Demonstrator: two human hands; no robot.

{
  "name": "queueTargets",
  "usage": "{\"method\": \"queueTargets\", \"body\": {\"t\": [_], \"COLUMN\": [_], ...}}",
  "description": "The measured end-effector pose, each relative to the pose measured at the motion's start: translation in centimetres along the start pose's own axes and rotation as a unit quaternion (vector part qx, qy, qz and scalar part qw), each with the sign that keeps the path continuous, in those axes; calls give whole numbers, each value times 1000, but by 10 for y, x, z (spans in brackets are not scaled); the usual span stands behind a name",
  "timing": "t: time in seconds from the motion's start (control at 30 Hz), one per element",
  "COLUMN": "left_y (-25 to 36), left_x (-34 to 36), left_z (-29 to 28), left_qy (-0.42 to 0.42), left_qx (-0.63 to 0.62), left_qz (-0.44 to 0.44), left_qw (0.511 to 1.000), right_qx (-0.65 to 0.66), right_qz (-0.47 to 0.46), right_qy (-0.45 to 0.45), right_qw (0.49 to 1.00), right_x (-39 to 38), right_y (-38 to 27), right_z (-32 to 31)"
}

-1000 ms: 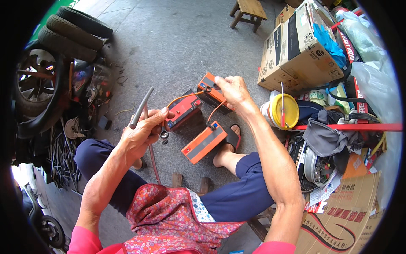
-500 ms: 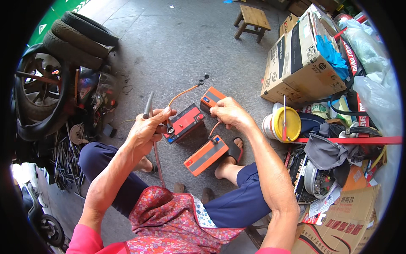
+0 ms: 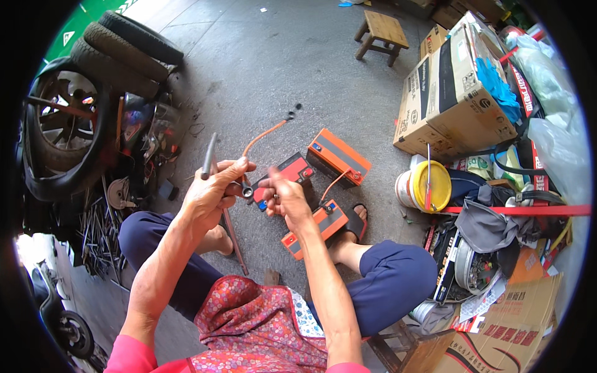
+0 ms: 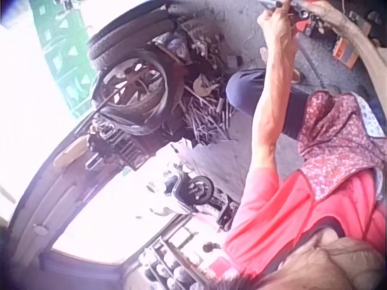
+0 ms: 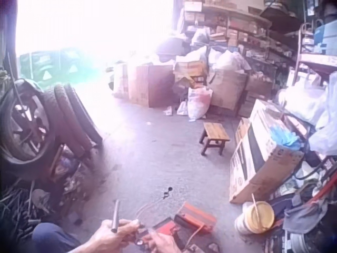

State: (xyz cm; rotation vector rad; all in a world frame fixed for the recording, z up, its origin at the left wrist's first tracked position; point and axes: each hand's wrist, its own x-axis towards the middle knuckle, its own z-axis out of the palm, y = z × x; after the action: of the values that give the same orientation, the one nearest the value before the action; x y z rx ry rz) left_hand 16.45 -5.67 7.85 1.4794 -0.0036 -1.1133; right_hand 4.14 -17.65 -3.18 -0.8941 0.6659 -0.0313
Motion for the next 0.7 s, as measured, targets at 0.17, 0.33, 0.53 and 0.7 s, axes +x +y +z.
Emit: {"method": "queueTargets", "body": {"t": [0.17, 0.33, 0.53, 0.7], "left_y": [-24, -62, -100, -177], "left_x": [-15, -6, 69, 129], "left_z": [16, 24, -2, -76], "left_qy": [-96, -154, 171, 335], "left_qx": [63, 72, 350, 143], "left_qz": [8, -14, 94, -119], "left_qw": [993, 985, 916, 924], "right_qx": [150, 192, -51, -171], "right_qz": [-101, -79, -43, -79], "right_qy": [-26, 92, 294, 382], "right_qw": [983, 974, 953, 905], "right_x": [-23, -25, 23, 59], "right_y": [-29, -43, 17, 53], "right_z": [-7, -1, -75, -87]}}
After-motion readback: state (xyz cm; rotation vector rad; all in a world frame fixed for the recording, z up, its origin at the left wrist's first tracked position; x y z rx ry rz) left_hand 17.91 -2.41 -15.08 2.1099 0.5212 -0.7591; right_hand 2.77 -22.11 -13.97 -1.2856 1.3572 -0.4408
